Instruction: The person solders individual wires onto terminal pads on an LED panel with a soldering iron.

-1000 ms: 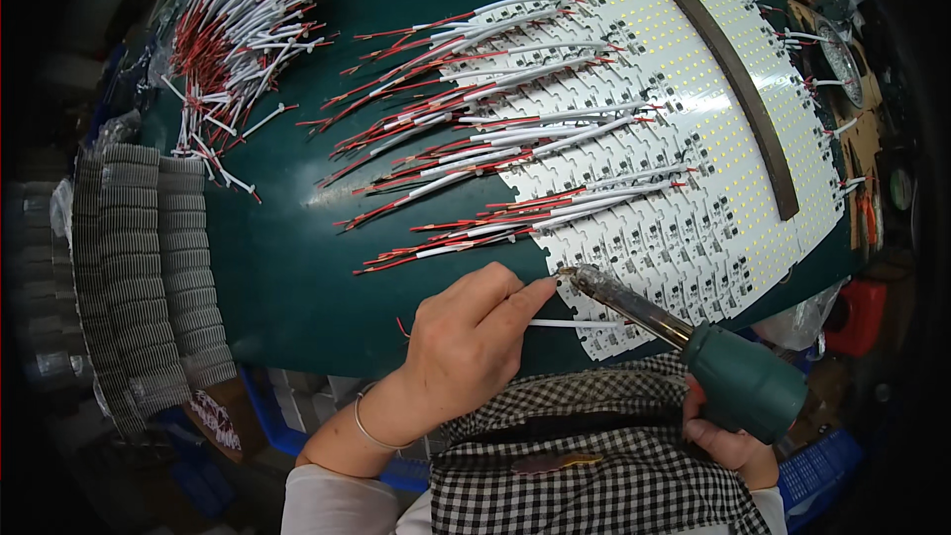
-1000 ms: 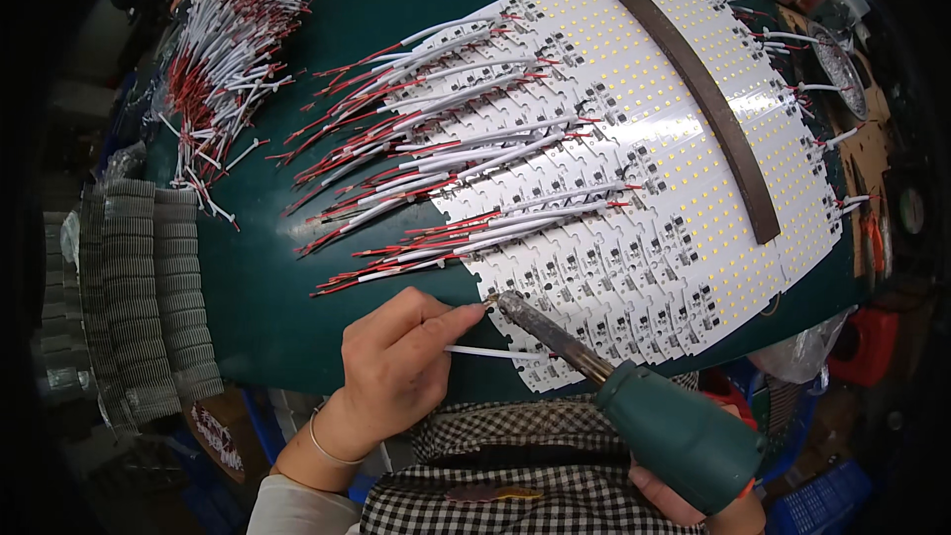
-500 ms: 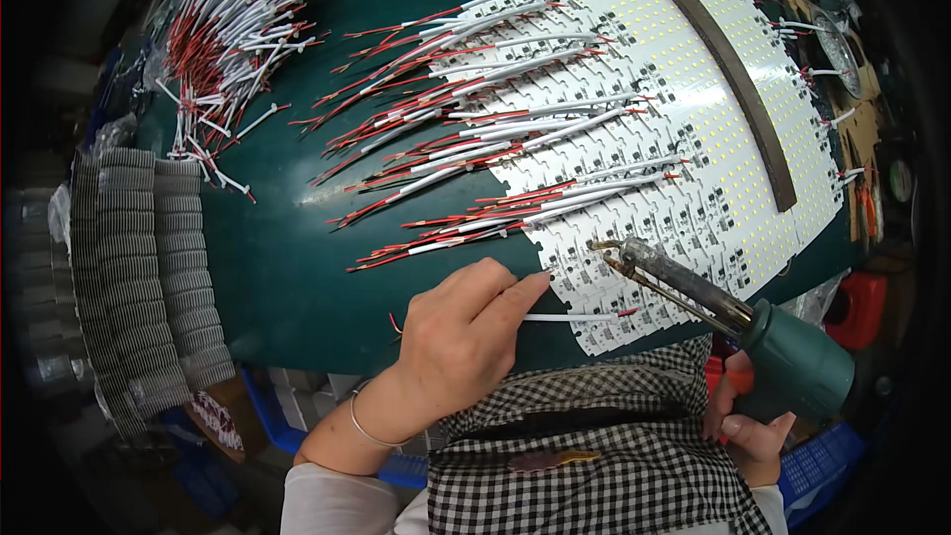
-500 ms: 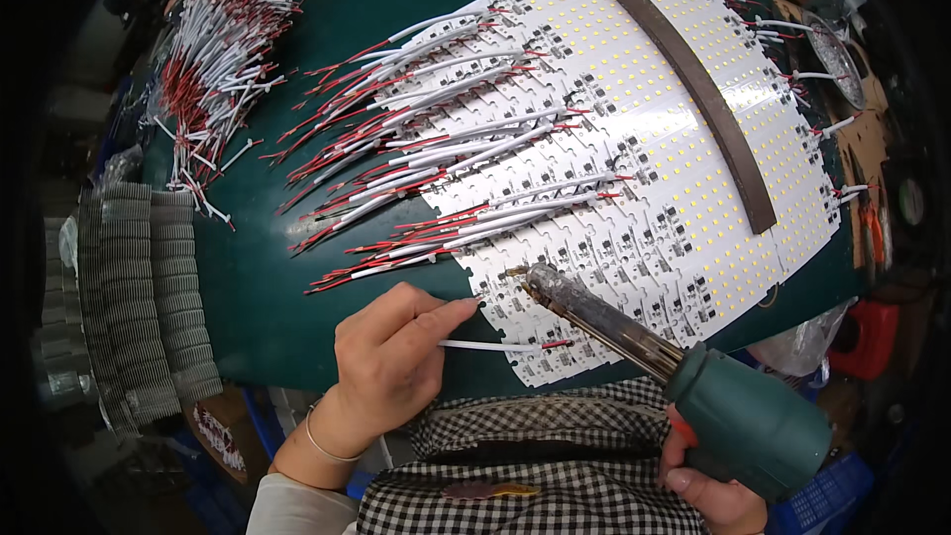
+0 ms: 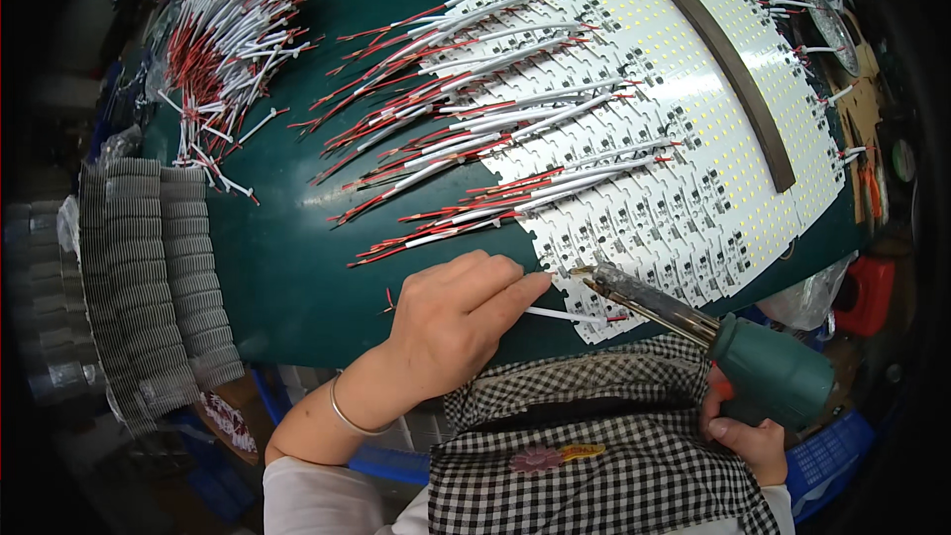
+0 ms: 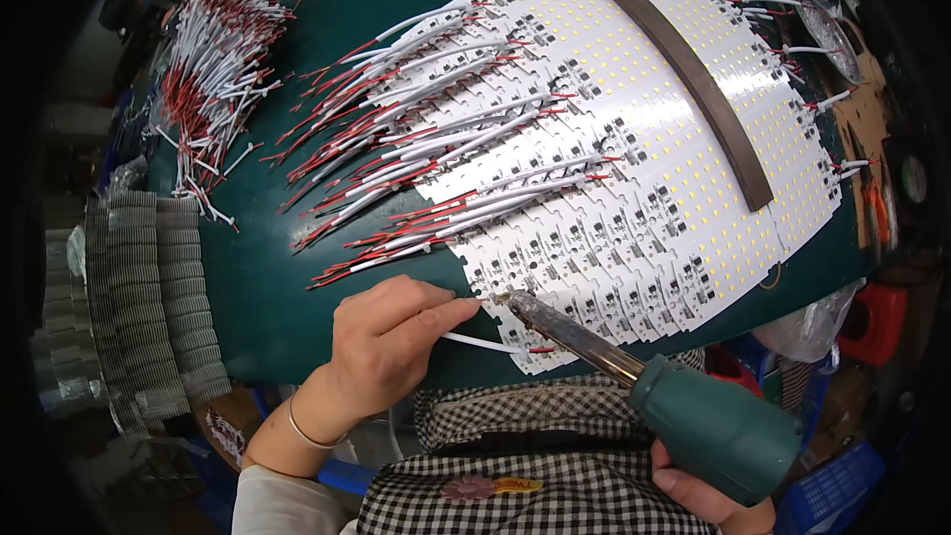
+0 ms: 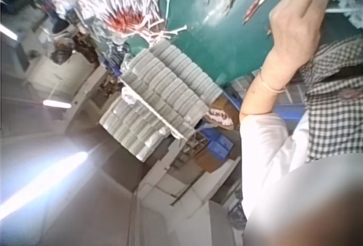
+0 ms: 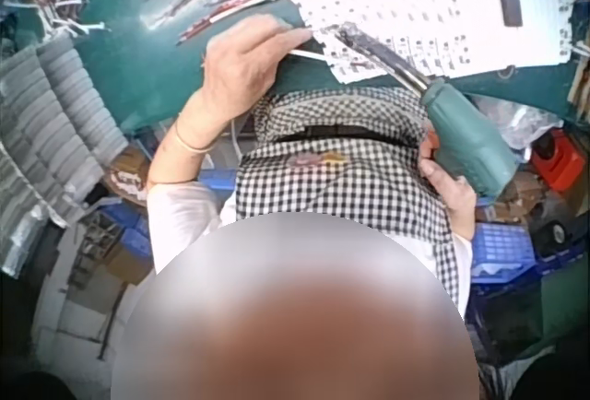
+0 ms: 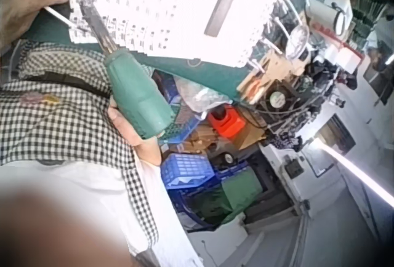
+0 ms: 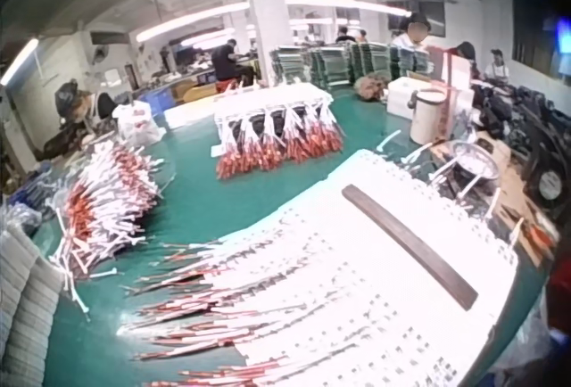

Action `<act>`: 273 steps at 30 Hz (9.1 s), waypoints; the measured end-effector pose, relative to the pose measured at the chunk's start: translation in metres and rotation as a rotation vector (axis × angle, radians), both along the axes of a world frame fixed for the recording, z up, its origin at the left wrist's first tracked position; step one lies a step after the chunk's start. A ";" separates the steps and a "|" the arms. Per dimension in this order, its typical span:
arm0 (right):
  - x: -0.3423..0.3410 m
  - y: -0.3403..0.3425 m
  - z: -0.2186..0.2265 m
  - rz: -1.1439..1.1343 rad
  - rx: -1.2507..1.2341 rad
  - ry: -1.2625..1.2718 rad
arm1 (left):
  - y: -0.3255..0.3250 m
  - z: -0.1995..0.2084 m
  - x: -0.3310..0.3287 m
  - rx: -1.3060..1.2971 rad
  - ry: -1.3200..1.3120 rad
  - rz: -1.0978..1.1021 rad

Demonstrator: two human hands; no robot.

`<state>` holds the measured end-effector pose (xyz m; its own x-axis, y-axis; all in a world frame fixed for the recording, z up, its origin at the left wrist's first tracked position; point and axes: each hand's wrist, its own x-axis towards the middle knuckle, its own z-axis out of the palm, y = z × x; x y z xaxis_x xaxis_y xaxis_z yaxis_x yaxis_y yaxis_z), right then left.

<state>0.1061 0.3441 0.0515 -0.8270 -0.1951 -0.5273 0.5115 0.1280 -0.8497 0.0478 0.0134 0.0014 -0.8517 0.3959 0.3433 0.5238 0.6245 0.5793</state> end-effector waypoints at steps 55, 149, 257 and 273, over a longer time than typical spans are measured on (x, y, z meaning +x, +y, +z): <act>0.001 0.006 0.001 -0.222 -0.297 0.081 | 0.059 0.014 0.024 -0.047 -0.209 -0.067; 0.019 0.033 -0.021 0.556 0.501 0.191 | 0.013 0.006 -0.007 -0.098 0.043 0.048; -0.087 0.028 -0.005 -0.254 -0.082 0.758 | -0.174 0.007 -0.058 0.955 0.286 0.642; -0.053 0.016 0.006 -0.273 -0.211 0.556 | -0.069 0.080 -0.048 0.396 0.180 0.416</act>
<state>0.0533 0.3602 0.0574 -0.9998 0.0076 0.0199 -0.0208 -0.1431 -0.9895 0.0002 -0.0552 0.0812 -0.8225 -0.1453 0.5499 0.3933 0.5530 0.7345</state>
